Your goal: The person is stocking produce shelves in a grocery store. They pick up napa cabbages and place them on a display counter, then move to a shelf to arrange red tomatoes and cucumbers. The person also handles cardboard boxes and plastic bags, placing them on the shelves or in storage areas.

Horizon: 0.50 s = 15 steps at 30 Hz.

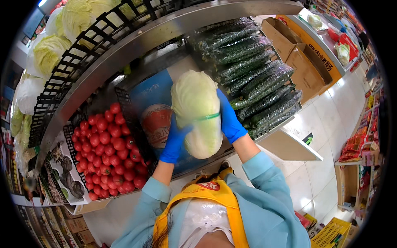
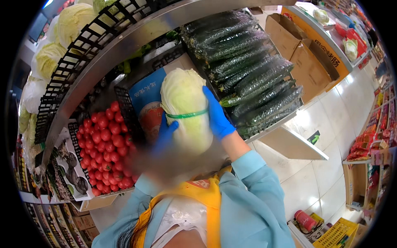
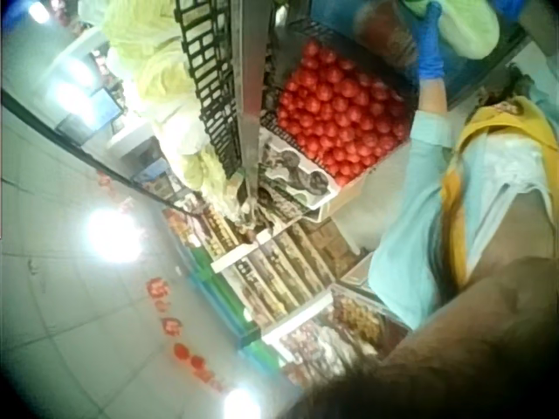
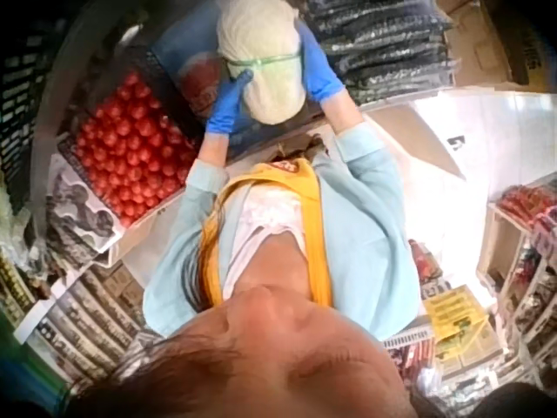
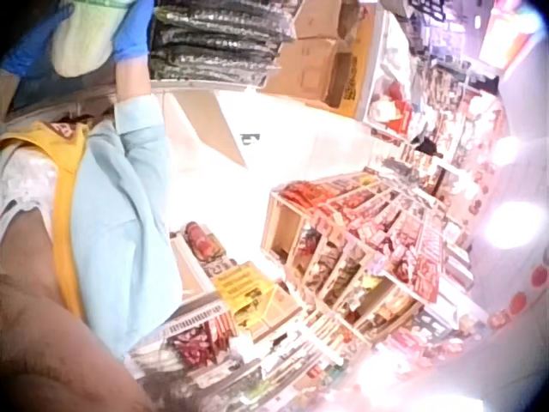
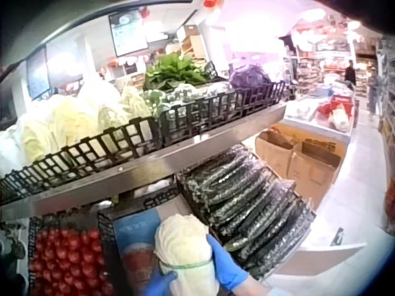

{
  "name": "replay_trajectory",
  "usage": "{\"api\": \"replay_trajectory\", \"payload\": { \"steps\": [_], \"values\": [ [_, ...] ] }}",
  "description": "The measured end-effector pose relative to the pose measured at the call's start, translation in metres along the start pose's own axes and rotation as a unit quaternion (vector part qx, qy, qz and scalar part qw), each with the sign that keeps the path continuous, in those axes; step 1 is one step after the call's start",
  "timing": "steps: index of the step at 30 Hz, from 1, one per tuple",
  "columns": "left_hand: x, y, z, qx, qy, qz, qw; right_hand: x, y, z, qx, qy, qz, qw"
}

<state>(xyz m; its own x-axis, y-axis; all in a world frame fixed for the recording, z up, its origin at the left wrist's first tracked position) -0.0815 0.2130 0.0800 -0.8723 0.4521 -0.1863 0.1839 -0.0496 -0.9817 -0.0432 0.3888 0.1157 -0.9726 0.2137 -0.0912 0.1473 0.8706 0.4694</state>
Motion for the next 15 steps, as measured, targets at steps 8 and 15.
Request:
{"api": "replay_trajectory", "payload": {
  "steps": [8, 15],
  "values": [
    [-0.001, 0.047, 0.005, -0.415, 0.062, 0.159, 0.894, 0.001, -0.039, 0.053, -0.066, -0.005, -0.136, 0.988],
    [-0.019, 0.026, 0.059, -0.135, -0.072, 0.179, 0.972, -0.018, -0.056, 0.05, -0.039, 0.009, -0.116, 0.992]
  ]
}}
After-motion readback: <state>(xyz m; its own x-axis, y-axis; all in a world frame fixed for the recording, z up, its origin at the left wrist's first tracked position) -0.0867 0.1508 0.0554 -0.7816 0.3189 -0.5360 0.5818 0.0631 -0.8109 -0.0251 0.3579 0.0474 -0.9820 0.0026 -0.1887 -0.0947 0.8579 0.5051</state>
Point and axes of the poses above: each hand's wrist, its own x-axis towards the middle knuckle, its own z-axis out of the back of the hand, y = z × x, the point moved 4 cm from there along x, towards the middle knuckle, and after that the axes turned 7 degrees about z, right-handed, at the moved point
